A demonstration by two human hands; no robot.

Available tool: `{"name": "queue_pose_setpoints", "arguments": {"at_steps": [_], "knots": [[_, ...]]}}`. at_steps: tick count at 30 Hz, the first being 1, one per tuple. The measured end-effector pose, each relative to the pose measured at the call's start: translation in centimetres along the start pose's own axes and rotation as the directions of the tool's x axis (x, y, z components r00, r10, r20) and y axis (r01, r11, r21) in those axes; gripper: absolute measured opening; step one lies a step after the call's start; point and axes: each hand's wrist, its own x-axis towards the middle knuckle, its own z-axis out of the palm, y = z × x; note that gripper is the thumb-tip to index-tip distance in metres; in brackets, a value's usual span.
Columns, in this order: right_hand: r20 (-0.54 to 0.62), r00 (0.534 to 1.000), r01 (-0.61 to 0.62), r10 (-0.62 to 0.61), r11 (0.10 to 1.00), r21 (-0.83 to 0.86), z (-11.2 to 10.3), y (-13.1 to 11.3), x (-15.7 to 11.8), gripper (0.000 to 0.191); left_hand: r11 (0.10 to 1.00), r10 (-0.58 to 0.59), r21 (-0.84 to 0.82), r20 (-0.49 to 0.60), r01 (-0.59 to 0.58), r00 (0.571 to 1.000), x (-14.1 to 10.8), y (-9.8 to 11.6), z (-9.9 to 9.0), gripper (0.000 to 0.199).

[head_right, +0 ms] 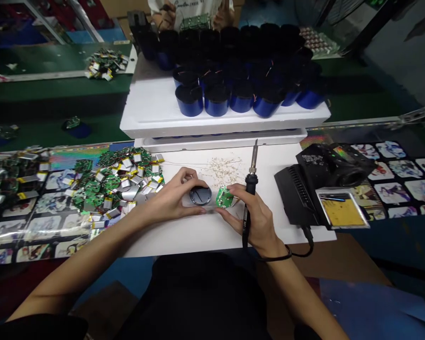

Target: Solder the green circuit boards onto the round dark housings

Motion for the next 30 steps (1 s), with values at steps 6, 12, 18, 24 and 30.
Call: {"name": "queue_pose_setpoints", "arguments": {"at_steps": [6, 12, 18, 24, 30], "knots": [[0.017, 1.000, 0.014, -0.015, 0.999, 0.031, 1.6, 0.0, 0.2, 0.065, 0.995, 0.091, -0.037, 0.042, -0.089, 0.995, 0.2, 0.0, -2.2, 0.012], [0.031, 1.000, 0.000, 0.000, 1.000, 0.016, 2.5, 0.2, 0.4, 0.062, 0.993, 0.118, -0.012, 0.142, -0.118, 0.983, 0.5, -0.1, -2.3, 0.021], [-0.016, 1.000, -0.015, 0.015, 0.999, 0.036, 2.3, 0.3, 0.0, 0.066, 0.975, 0.005, -0.224, -0.024, -0.010, 1.000, 0.1, -0.9, -0.9, 0.020], [0.079, 0.994, 0.074, -0.080, 0.994, 0.075, 3.5, -1.0, 0.2, 0.064, 0.761, -0.311, -0.614, -0.062, 0.210, 0.948, -0.3, -1.3, 0.5, 0.042], [0.080, 0.988, 0.137, -0.135, 0.990, -0.027, 4.8, -1.8, 1.1, 0.050, 0.683, -0.354, -0.702, -0.076, 0.202, 0.932, -0.1, -1.3, 0.7, 0.047]]}}
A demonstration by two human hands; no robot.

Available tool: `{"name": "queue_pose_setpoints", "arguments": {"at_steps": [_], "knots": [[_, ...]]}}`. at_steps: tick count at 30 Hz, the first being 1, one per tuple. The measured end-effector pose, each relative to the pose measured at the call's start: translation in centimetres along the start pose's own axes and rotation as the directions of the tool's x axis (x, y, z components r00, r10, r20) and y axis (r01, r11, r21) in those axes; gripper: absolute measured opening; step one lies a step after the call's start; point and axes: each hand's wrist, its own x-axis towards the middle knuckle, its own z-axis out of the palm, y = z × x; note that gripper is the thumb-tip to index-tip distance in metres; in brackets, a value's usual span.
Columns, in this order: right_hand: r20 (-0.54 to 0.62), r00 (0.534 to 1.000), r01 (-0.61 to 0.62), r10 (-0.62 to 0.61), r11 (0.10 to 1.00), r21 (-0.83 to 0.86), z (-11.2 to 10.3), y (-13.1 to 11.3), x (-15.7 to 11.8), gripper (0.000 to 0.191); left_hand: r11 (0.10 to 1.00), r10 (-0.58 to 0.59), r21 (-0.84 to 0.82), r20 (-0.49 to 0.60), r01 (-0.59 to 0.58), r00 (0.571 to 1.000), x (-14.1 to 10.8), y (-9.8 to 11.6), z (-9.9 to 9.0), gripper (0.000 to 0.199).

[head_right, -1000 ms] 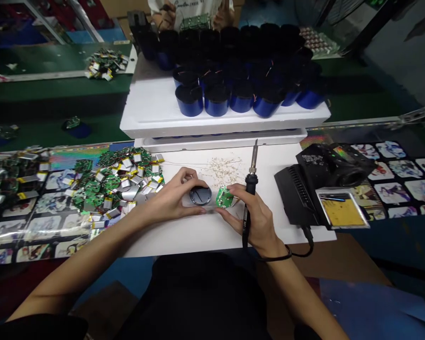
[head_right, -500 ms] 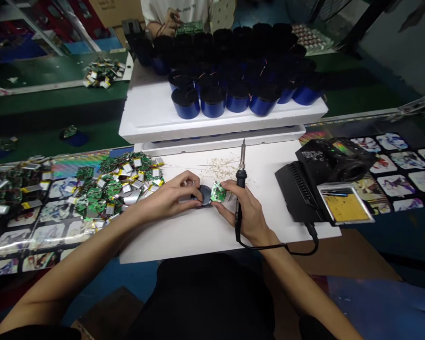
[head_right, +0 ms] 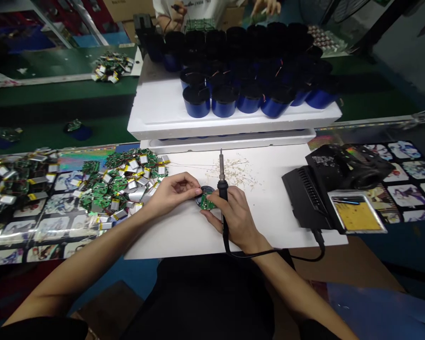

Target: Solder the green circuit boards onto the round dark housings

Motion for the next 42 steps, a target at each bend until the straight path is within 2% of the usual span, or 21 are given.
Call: {"name": "queue_pose_setpoints", "arguments": {"at_steps": [6, 12, 16, 23, 26, 29, 32, 34, 39, 42], "knots": [[-0.002, 1.000, 0.003, -0.003, 0.999, 0.048, 0.3, 0.3, 0.4, 0.047, 0.997, 0.031, 0.067, 0.016, -0.032, 0.999, -0.1, 0.0, -0.4, 0.044], [-0.139, 0.987, -0.055, 0.080, 0.983, 0.177, 0.5, 0.2, 0.9, 0.058, 0.993, 0.054, 0.099, 0.084, -0.063, 0.995, -0.1, -0.1, -0.6, 0.040], [-0.158, 0.981, -0.069, 0.110, 0.967, 0.244, 1.2, -0.1, 1.3, 0.062, 0.979, 0.116, 0.154, 0.119, -0.134, 0.986, 0.0, 0.1, -0.7, 0.036], [-0.167, 0.978, -0.088, 0.126, 0.972, 0.217, 1.3, -0.2, 1.3, 0.058, 0.947, 0.194, 0.234, 0.135, -0.222, 0.972, -0.3, 0.5, -0.6, 0.031], [-0.153, 0.984, -0.073, 0.096, 0.986, 0.150, 1.1, -0.3, 1.6, 0.054, 0.891, 0.328, 0.291, 0.116, -0.348, 0.937, -0.4, 0.3, -0.6, 0.028], [-0.149, 0.986, -0.064, 0.080, 0.992, 0.109, 0.9, -0.4, 1.9, 0.050, 0.783, 0.495, 0.365, 0.126, -0.504, 0.860, -0.3, 0.1, -0.6, 0.019], [-0.136, 0.987, -0.071, 0.088, 0.990, 0.122, 0.9, -0.4, 1.9, 0.049, 0.715, 0.570, 0.388, 0.158, -0.582, 0.806, -0.2, 0.3, -0.6, 0.014], [-0.125, 0.987, -0.081, 0.098, 0.987, 0.138, 0.8, -0.5, 1.8, 0.048, 0.734, 0.549, 0.378, 0.158, -0.564, 0.821, -0.3, 0.5, -0.4, 0.015], [-0.109, 0.986, -0.104, 0.124, 0.979, 0.173, 0.8, -0.7, 1.6, 0.051, 0.902, 0.305, 0.285, 0.111, -0.324, 0.946, -0.8, 1.0, 0.1, 0.027], [-0.101, 0.985, -0.119, 0.137, 0.980, 0.161, 0.7, -0.7, 1.6, 0.051, 0.923, 0.250, 0.274, 0.113, -0.271, 0.962, -0.7, 0.9, 0.2, 0.028]]}}
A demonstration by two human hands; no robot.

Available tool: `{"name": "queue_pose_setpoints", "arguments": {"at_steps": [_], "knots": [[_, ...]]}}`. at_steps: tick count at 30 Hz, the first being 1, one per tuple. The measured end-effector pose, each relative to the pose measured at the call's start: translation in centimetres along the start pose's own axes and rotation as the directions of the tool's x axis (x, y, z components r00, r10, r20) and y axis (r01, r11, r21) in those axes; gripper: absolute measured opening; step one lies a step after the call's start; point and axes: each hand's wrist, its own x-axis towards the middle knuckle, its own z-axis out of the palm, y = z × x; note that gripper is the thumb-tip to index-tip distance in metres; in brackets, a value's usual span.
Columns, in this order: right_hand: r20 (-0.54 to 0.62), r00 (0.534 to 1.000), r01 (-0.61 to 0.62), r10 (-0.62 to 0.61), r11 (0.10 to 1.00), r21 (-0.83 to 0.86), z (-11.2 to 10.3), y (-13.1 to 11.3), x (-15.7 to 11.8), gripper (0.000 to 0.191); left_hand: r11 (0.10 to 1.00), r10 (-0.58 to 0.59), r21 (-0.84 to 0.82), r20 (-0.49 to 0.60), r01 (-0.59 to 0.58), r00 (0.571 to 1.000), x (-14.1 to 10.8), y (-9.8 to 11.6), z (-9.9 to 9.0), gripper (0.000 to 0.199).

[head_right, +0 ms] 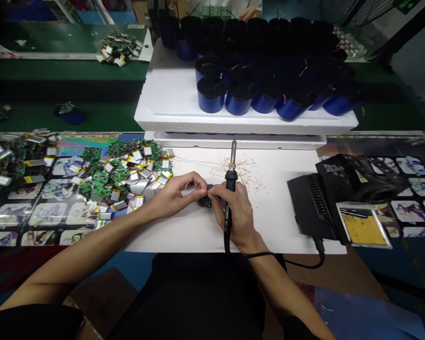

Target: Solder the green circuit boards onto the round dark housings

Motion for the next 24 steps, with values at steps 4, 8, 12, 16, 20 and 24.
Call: {"name": "queue_pose_setpoints", "arguments": {"at_steps": [4, 8, 12, 16, 20, 24], "knots": [[0.008, 1.000, 0.031, -0.031, 0.997, -0.064, -0.2, 0.0, 0.1, 0.048, 0.990, 0.089, 0.109, 0.004, -0.088, 0.996, 0.1, -0.4, -0.2, 0.021], [0.029, 0.999, 0.045, -0.043, 0.995, -0.087, -0.3, 0.0, 0.2, 0.047, 0.977, 0.129, 0.170, 0.001, -0.128, 0.992, 0.1, -0.3, -0.3, 0.017], [0.038, 0.998, 0.054, -0.052, 0.997, -0.063, -0.3, 0.1, 0.1, 0.046, 0.976, 0.140, 0.166, 0.028, -0.143, 0.990, 0.0, 0.0, -0.3, 0.014], [0.047, 0.999, -0.005, 0.006, 1.000, -0.009, -1.5, -0.2, -0.4, 0.046, 0.965, 0.209, 0.155, 0.046, -0.214, 0.977, 0.0, -0.1, -0.6, 0.010], [0.028, 0.983, -0.182, 0.180, 0.979, 0.097, -4.0, -1.2, -0.9, 0.026, 0.943, 0.247, 0.189, 0.151, -0.273, 0.957, 0.1, -0.4, -1.0, 0.010], [-0.074, 0.906, -0.368, 0.416, 0.863, 0.347, -6.2, -1.8, -0.2, 0.036, 0.923, 0.220, 0.267, 0.224, -0.277, 0.949, 0.1, -0.5, -1.0, 0.012]]}}
